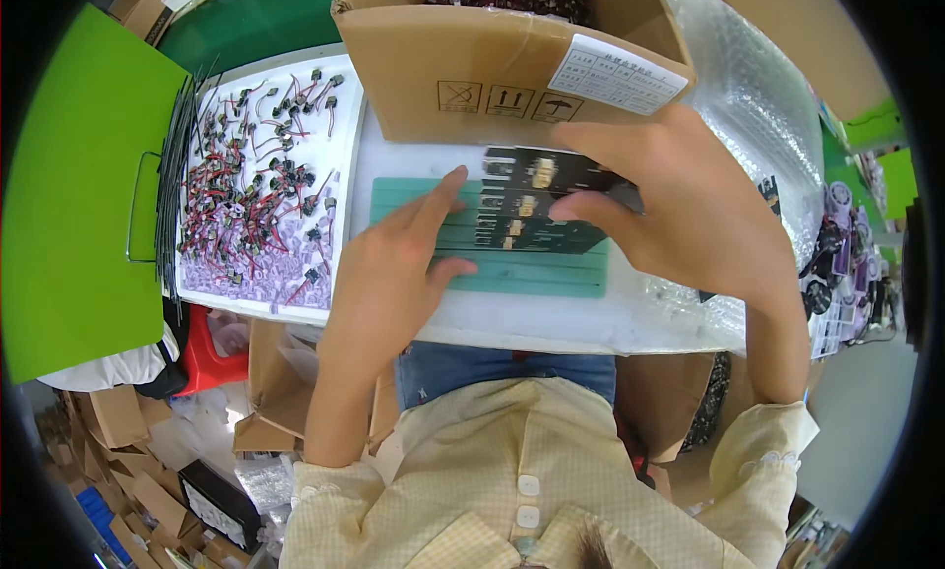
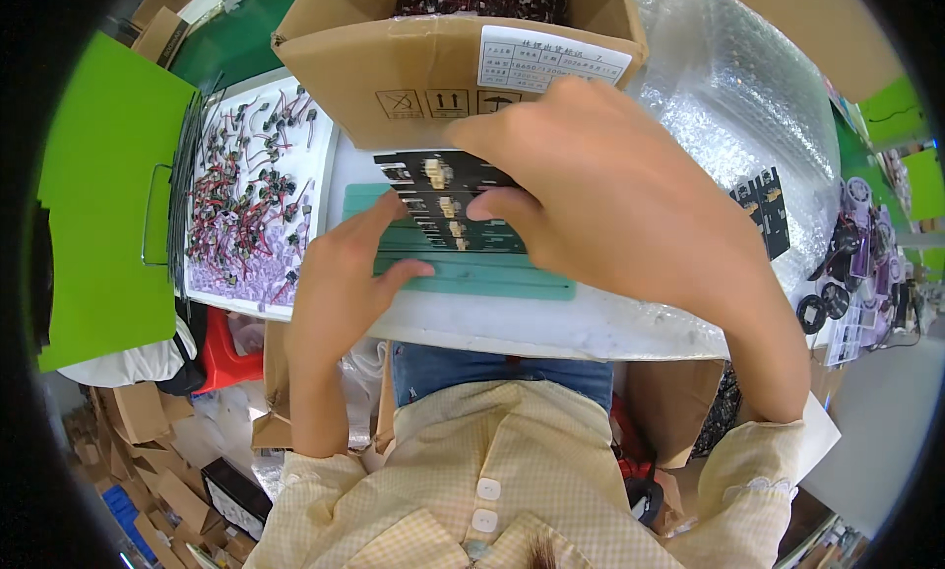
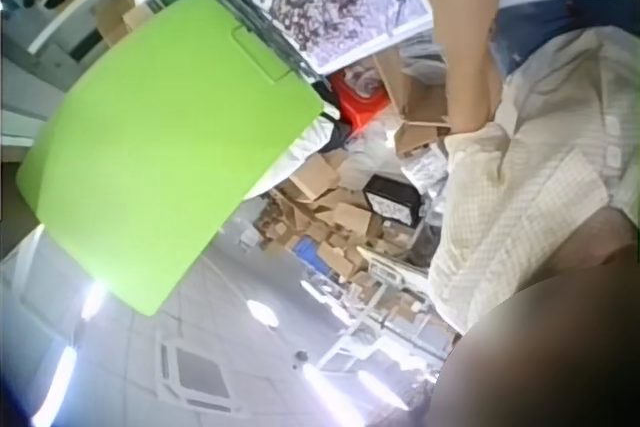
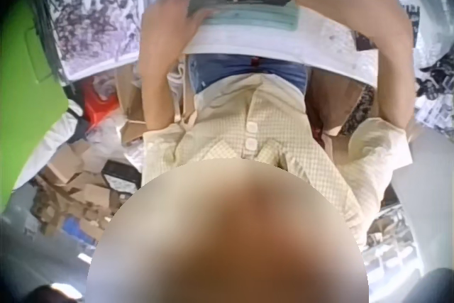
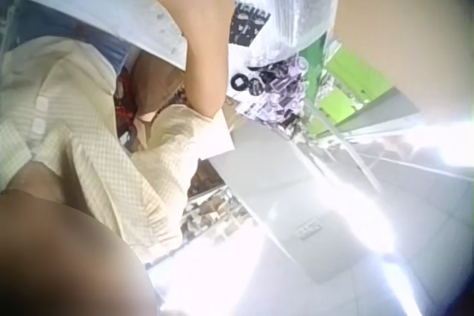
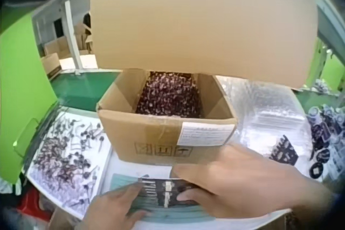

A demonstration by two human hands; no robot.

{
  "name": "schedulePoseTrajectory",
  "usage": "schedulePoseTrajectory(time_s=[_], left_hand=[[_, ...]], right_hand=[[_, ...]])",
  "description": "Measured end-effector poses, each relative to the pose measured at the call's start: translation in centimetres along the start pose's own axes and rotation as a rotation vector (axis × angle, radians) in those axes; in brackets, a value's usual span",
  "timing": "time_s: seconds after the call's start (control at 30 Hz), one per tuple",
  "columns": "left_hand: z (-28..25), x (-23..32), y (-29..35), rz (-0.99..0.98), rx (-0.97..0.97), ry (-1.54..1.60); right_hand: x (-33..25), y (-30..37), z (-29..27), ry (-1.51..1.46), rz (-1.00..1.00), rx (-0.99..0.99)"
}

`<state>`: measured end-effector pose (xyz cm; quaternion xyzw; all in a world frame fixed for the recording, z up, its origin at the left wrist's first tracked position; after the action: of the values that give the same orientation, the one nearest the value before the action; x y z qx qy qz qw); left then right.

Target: The person assembles printed circuit boards by attaching electronic components to them by hand.

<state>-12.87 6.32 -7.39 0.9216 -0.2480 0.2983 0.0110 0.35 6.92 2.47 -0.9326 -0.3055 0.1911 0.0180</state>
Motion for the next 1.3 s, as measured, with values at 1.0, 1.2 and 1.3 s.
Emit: schedulePoseTrajectory(time_s=[1.0,1.2,1.3], left_hand=[[-0.1,0.1,-0.2,0.007,-0.004,0.003],[0.2,0.6,0.2,0.005,-0.043,-0.082],[0.1,-0.3,0.6,-0.062,-0.129,-0.085]], right_hand=[[0.4,2.5,-0.1,0.003,0.065,0.081],[-1.2,2.9,1.1,-0.022,0.099,0.037],[-4.3,4.4,2.6,0.062,0.141,0.006]])
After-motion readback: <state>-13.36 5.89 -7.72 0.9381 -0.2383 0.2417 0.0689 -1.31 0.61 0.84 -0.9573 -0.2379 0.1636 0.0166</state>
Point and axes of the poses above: each hand's wrist, its own y-axis away from the middle knuckle, its own z-axis out of the palm, x = y × z, the point moved 9 cm from there along -y, towards the middle knuckle, and after that the axes turned 1 degree about x, right-handed, at the moved point
